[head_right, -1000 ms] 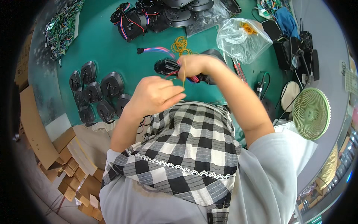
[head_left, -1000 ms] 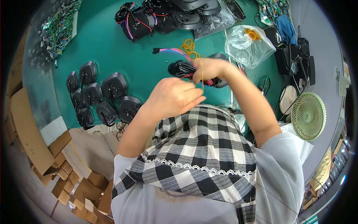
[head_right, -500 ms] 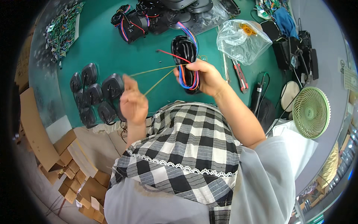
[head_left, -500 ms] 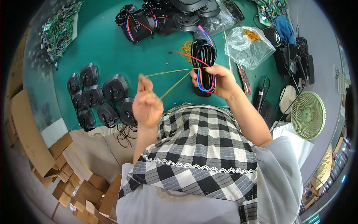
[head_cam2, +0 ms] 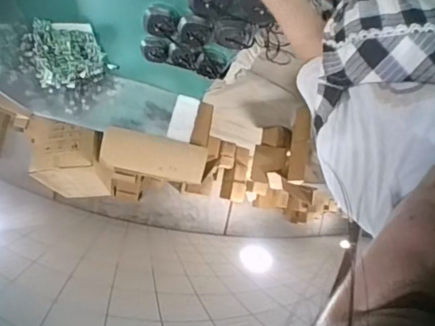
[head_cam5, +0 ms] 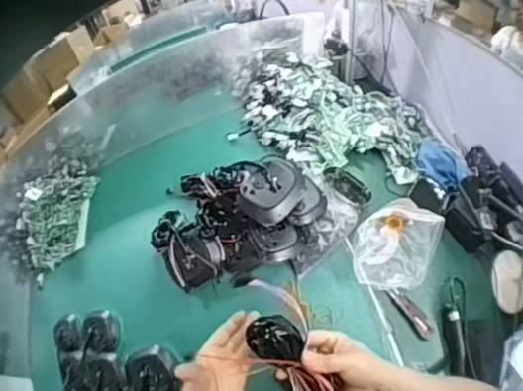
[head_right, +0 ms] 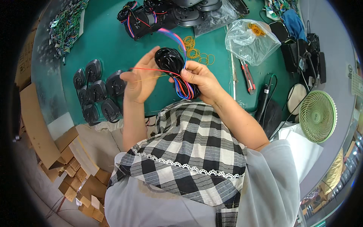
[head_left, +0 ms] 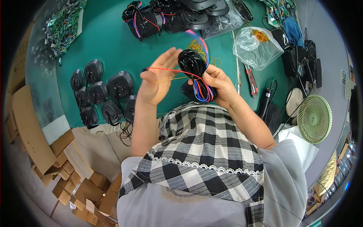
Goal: The person bundles wire harnesses attached to plastic components by hand, securing them with rubber bands on a factory workbench.
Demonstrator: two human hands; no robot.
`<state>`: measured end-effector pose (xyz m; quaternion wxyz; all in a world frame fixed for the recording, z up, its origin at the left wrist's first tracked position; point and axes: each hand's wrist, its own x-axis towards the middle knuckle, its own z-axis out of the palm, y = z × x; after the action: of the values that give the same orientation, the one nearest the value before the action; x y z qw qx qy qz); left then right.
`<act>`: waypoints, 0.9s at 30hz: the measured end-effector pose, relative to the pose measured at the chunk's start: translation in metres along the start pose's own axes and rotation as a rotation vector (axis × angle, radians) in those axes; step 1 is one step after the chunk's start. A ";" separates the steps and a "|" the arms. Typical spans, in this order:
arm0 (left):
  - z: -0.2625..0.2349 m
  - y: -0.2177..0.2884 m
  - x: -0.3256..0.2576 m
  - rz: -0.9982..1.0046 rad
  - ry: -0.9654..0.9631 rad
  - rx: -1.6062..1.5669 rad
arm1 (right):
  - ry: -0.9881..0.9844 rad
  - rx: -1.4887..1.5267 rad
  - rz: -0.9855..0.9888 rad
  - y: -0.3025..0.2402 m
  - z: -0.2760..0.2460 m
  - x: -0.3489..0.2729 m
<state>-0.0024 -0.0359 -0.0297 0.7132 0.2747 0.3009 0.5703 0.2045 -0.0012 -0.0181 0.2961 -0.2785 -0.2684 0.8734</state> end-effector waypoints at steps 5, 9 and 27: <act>0.015 0.038 0.002 0.096 0.015 0.359 | 0.106 -0.054 -0.010 -0.005 0.000 0.004; 0.019 0.039 0.010 0.140 0.008 0.318 | 0.146 0.145 -0.073 -0.004 -0.002 0.004; 0.039 -0.001 0.019 0.029 -0.045 -0.122 | -0.171 0.606 -0.171 -0.008 -0.007 0.008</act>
<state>0.0302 -0.0197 -0.0064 0.7268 0.2479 0.2452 0.5917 0.2062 0.0118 -0.0204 0.4140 -0.0797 -0.0428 0.9058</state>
